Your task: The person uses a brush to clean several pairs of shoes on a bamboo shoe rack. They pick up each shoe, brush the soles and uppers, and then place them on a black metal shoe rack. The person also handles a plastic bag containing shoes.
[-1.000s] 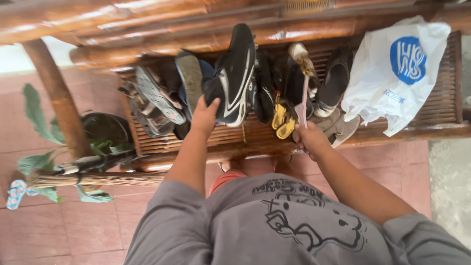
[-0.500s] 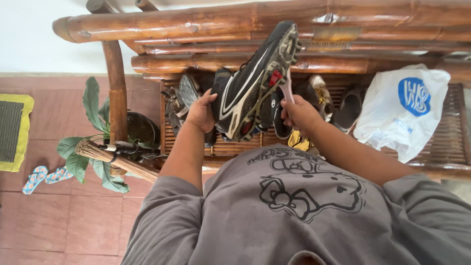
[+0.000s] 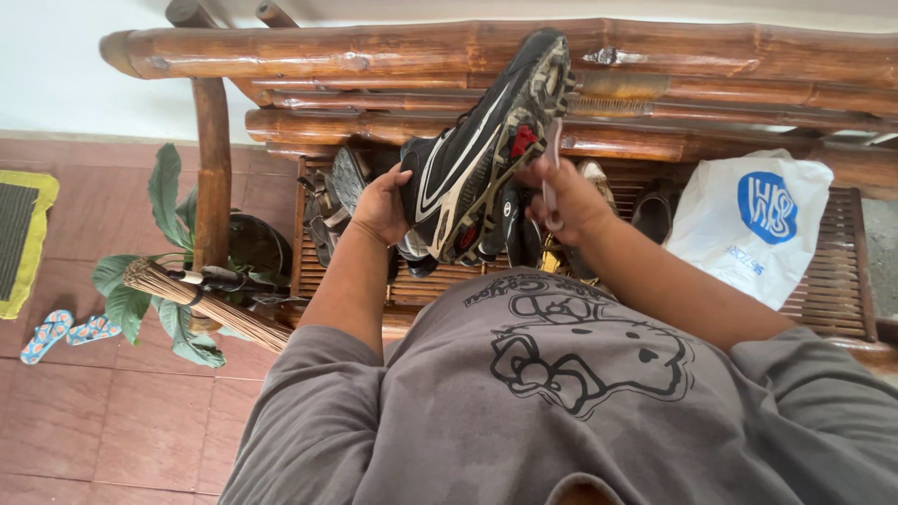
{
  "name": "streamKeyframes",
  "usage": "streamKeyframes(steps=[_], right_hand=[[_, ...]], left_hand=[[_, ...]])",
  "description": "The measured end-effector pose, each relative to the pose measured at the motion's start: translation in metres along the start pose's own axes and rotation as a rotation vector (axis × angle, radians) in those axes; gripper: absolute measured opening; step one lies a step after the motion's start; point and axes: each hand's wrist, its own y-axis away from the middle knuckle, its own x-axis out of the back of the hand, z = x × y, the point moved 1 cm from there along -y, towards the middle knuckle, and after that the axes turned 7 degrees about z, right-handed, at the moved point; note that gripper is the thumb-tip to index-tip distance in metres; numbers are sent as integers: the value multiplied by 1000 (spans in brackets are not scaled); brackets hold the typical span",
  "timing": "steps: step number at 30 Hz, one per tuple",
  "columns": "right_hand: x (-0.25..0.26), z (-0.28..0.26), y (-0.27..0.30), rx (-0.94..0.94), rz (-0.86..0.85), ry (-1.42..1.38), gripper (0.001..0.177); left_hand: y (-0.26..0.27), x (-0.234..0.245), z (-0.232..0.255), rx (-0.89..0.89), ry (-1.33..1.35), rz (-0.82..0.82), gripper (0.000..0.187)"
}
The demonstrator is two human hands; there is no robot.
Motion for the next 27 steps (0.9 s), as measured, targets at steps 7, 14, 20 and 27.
streamKeyframes(steps=[7,14,20,27], right_hand=[[-7,-17,-1,50,49,-163,48],[-10,-12,7,83,74,-234,53],[-14,-15,9,171,76,-211,55],[-27,-14,13,237,180,-151,63]], left_hand=[[-14,-20,-11,-7,-51,61,48],[-23,-33,-14,19,-117,91,49],[-29,-32,-16,26,-117,62,50],[-31,-20,-26,42,-19,35,48]])
